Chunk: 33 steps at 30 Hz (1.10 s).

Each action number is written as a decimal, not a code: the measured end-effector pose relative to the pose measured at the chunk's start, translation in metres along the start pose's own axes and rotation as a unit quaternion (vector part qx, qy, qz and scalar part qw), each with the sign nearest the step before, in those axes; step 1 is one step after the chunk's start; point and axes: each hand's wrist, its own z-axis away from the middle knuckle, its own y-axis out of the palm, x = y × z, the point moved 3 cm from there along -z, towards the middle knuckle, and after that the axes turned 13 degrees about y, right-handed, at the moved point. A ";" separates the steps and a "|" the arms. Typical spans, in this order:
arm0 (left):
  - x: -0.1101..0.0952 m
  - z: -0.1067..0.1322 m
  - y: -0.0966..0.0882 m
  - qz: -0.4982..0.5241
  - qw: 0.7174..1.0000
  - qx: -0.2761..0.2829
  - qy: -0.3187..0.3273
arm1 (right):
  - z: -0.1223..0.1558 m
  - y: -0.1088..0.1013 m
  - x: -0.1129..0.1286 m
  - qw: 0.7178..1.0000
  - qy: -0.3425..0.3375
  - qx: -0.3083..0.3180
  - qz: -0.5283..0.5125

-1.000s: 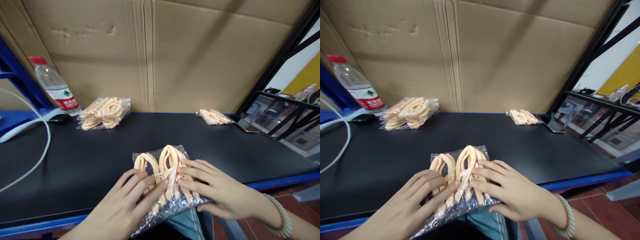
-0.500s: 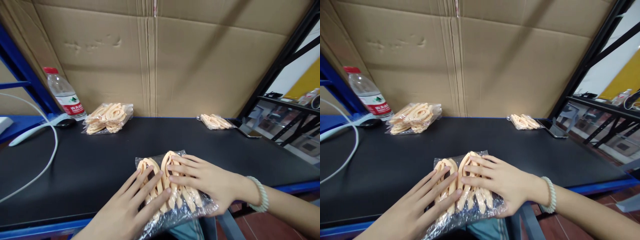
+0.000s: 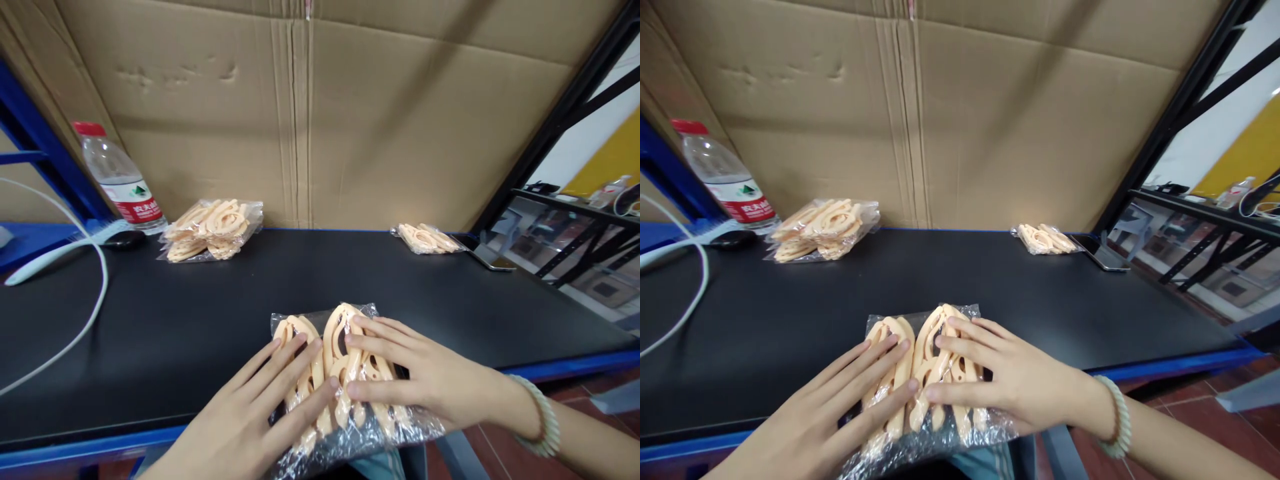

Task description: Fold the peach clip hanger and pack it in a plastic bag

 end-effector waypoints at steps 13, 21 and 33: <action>-0.014 0.004 0.004 -0.016 0.995 -0.094 0.022 | 0.006 0.016 0.028 0.981 -0.017 -0.192 0.011; -0.011 -0.004 -0.011 -0.014 0.992 -0.106 0.060 | -0.001 0.009 0.028 0.972 -0.083 -0.218 0.032; 0.064 -0.041 -0.032 0.353 0.922 -0.123 -0.102 | -0.044 -0.065 -0.030 0.940 0.020 -0.018 -0.340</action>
